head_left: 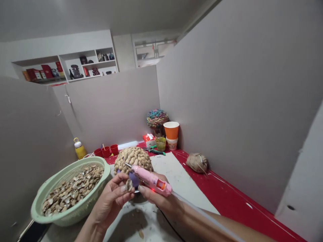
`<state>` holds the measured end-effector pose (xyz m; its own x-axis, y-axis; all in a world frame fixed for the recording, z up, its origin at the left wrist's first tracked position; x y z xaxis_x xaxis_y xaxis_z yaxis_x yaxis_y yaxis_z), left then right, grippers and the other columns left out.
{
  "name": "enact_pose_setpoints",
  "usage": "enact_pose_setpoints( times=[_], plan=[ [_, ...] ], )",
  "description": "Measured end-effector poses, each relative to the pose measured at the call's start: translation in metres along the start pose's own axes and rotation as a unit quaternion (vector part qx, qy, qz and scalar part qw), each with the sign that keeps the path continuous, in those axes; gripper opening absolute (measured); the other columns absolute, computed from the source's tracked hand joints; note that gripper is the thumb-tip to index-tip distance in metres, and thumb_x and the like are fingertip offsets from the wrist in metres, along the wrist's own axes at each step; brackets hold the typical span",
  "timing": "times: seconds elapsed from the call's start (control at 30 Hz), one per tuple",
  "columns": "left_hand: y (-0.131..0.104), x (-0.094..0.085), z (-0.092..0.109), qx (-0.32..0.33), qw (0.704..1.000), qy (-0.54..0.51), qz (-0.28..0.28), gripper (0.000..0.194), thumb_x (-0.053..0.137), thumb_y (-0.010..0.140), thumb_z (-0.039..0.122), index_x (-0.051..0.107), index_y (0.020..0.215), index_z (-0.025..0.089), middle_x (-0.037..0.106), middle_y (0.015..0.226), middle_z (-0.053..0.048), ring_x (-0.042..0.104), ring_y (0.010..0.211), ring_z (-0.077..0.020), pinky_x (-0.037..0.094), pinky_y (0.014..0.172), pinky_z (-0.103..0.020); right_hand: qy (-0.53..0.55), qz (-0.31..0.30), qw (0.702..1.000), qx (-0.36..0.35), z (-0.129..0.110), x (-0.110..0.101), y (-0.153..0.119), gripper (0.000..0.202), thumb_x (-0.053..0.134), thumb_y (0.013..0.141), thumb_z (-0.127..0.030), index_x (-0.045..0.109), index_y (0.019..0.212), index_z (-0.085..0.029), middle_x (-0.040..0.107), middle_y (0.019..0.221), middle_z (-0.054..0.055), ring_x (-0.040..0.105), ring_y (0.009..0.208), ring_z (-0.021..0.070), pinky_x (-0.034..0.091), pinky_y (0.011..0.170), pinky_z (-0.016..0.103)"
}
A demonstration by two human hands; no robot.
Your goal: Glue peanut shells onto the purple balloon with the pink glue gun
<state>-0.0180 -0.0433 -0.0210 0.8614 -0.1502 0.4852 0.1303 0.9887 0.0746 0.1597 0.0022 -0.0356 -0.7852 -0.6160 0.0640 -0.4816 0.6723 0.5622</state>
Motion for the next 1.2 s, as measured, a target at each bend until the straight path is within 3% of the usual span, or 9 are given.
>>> enact_pose_setpoints(
  times=[0.13,0.47,0.87,0.97,1.13,1.2],
  plan=[
    [0.001,0.002,-0.003,-0.017,1.0,0.014,-0.01,0.027,0.084,0.072,0.014,0.07,0.095,0.017,0.071,0.087,-0.003,0.07,0.077,-0.0129,0.059,0.075,-0.025,-0.01,0.023,1.0,-0.003,-0.014,0.001,0.006,0.023,0.066,0.086,-0.037,0.06,0.082,-0.015,0.053,0.074,0.002,0.047,0.066,0.0132,0.042,0.06,0.027],
    [-0.002,0.009,-0.007,-0.011,0.998,0.064,-0.011,0.026,0.088,0.067,0.021,0.072,0.087,0.017,0.072,0.082,-0.002,0.067,0.077,-0.0122,0.056,0.077,-0.023,-0.052,0.034,0.998,0.019,-0.005,0.002,0.008,0.022,0.066,0.079,-0.026,0.049,0.068,-0.018,0.043,0.063,-0.004,0.037,0.057,0.0096,0.031,0.049,0.024],
    [-0.002,0.013,-0.006,0.037,0.992,0.114,0.047,0.031,0.09,0.063,0.021,0.072,0.088,0.017,0.071,0.083,-0.002,0.065,0.077,-0.0133,0.056,0.074,-0.023,-0.075,0.022,0.997,0.019,-0.006,-0.001,0.01,0.023,0.065,0.083,-0.037,0.055,0.074,-0.018,0.046,0.066,-0.002,0.041,0.06,0.0116,0.038,0.054,0.025],
    [-0.001,0.015,-0.007,0.046,0.991,0.114,0.06,0.031,0.09,0.063,0.021,0.071,0.087,0.018,0.07,0.082,-0.002,0.066,0.076,-0.0131,0.055,0.074,-0.023,-0.104,0.017,0.994,-0.012,0.001,-0.004,0.012,0.023,0.064,0.084,-0.036,0.054,0.073,-0.018,0.048,0.067,-0.002,0.044,0.061,0.0119,0.039,0.055,0.025],
    [-0.003,0.019,-0.01,0.064,0.99,0.113,0.058,0.029,0.089,0.064,0.021,0.069,0.084,0.019,0.069,0.082,0.0,0.065,0.076,-0.0118,0.056,0.074,-0.022,-0.202,0.006,0.971,-0.129,0.009,-0.006,0.015,0.019,0.061,0.085,-0.028,0.051,0.072,-0.019,0.051,0.07,0.0,0.048,0.064,0.0137,0.039,0.061,0.028],
    [-0.004,0.019,-0.01,0.069,0.99,0.11,0.058,0.029,0.089,0.064,0.021,0.069,0.085,0.019,0.069,0.083,0.0,0.065,0.077,-0.0117,0.056,0.074,-0.021,-0.201,0.006,0.97,-0.139,0.009,-0.006,0.015,0.018,0.061,0.085,-0.028,0.051,0.073,-0.019,0.05,0.07,0.0,0.048,0.064,0.0141,0.038,0.061,0.028]
  ],
)
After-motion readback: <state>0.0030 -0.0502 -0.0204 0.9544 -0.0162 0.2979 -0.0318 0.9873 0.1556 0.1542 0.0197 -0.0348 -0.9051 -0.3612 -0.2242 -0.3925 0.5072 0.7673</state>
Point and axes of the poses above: each hand's wrist, its own y-axis towards the middle knuckle, its own x-axis out of the palm, z = x × y, the point moved 1 cm from there along y, towards the middle knuckle
